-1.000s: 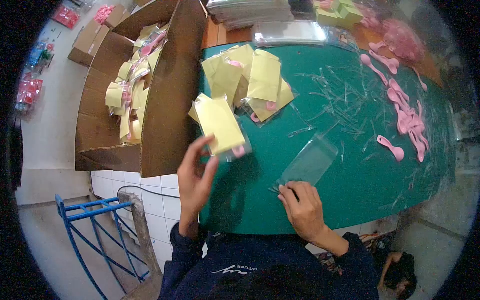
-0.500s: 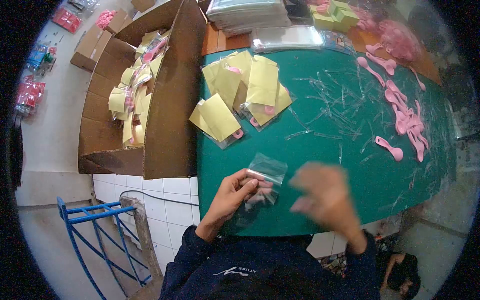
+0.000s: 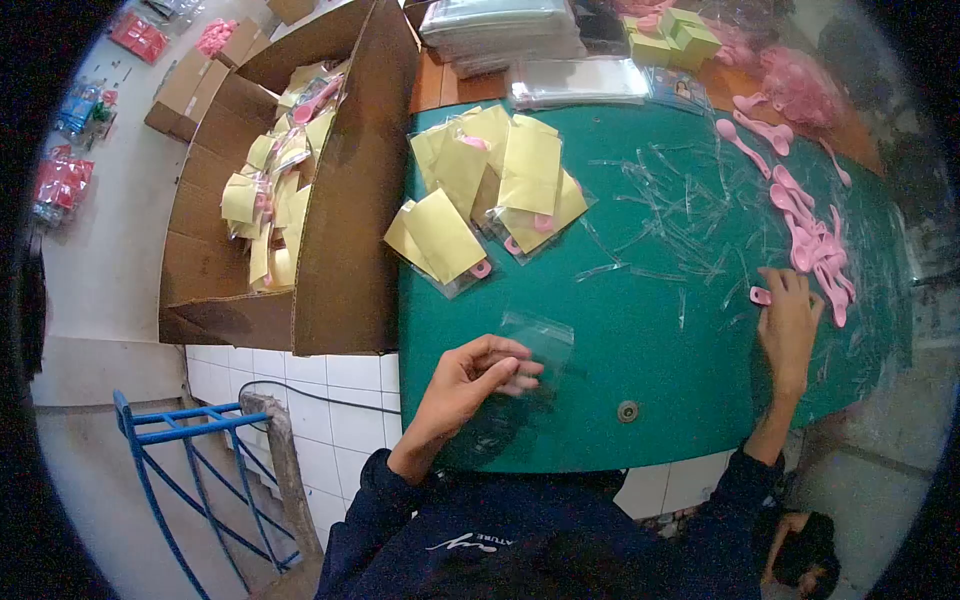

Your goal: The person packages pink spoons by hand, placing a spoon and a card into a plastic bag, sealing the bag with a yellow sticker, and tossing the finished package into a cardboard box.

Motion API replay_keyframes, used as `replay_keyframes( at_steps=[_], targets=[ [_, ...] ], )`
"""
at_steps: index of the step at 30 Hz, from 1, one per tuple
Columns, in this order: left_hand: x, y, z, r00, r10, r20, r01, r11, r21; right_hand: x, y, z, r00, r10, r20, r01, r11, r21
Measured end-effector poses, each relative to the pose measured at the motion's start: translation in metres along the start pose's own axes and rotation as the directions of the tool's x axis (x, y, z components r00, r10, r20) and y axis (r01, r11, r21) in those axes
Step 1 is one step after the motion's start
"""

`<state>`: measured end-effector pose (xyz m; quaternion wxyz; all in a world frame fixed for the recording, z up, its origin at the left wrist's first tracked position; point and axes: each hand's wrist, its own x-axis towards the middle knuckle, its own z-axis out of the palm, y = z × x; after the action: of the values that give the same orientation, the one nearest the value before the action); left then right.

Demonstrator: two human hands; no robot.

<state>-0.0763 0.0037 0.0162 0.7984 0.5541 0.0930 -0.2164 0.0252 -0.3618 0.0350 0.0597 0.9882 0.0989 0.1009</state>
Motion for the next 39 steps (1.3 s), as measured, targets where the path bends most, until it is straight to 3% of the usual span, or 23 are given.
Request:
replay_keyframes(
  at_steps=[2, 5, 8, 10, 12, 14, 17, 20, 26, 29, 35, 39],
  targets=[
    [0.000, 0.000, -0.002, 1.000, 0.001, -0.004, -0.001, 1.000, 0.008, -0.007, -0.002, -0.005, 0.995, 0.025, 0.094, -0.019, 0.997, -0.071],
    [0.002, -0.002, -0.003, 1.000, 0.015, 0.009, -0.015, 1.000, -0.004, -0.006, 0.001, 0.008, 0.994, 0.067, 0.082, -0.063, 0.997, -0.048],
    [-0.003, 0.002, 0.000, 0.999, 0.033, 0.009, -0.033, 0.999, 0.003, -0.005, 0.000, -0.003, 0.986, 0.060, -0.156, -0.062, 0.998, -0.009],
    [-0.004, 0.005, 0.000, 1.000, 0.021, 0.016, -0.022, 0.999, 0.047, -0.001, -0.018, -0.027, 0.957, 0.171, -0.234, -0.101, 0.954, 0.284],
    [-0.005, 0.005, 0.004, 0.998, 0.035, 0.049, -0.036, 0.999, 0.019, -0.004, -0.048, -0.044, 0.941, 0.269, -0.203, -0.096, 0.792, 0.603],
    [-0.004, 0.006, 0.008, 0.996, 0.037, 0.080, -0.038, 0.999, 0.011, -0.009, -0.082, -0.058, 0.949, 0.303, -0.089, -0.070, 0.476, 0.877],
    [-0.004, 0.005, 0.012, 0.995, 0.036, 0.096, -0.040, 0.998, 0.047, -0.014, -0.124, -0.063, 0.975, 0.220, 0.029, -0.048, 0.084, 0.995],
    [-0.005, 0.002, 0.009, 0.995, 0.052, 0.084, -0.060, 0.994, 0.089, -0.016, -0.140, -0.065, 0.980, 0.198, 0.022, -0.025, 0.013, 1.000],
    [-0.005, 0.007, 0.013, 0.998, 0.057, 0.032, -0.061, 0.988, 0.144, -0.014, -0.148, -0.068, 0.994, 0.085, 0.070, -0.079, 0.108, 0.991],
    [-0.001, 0.003, 0.012, 0.995, 0.082, 0.064, -0.092, 0.978, 0.187, -0.010, -0.149, -0.066, 1.000, 0.022, -0.012, 0.007, 0.217, 0.976],
    [0.004, 0.020, 0.012, 0.984, 0.096, 0.150, -0.116, 0.985, 0.129, 0.010, -0.145, -0.074, 0.995, -0.088, 0.055, -0.045, 0.107, 0.993],
    [0.015, 0.040, 0.023, 0.971, 0.161, 0.177, -0.174, 0.983, 0.065, 0.027, -0.151, -0.079, 0.969, -0.243, -0.037, 0.086, 0.194, 0.977]
  ],
)
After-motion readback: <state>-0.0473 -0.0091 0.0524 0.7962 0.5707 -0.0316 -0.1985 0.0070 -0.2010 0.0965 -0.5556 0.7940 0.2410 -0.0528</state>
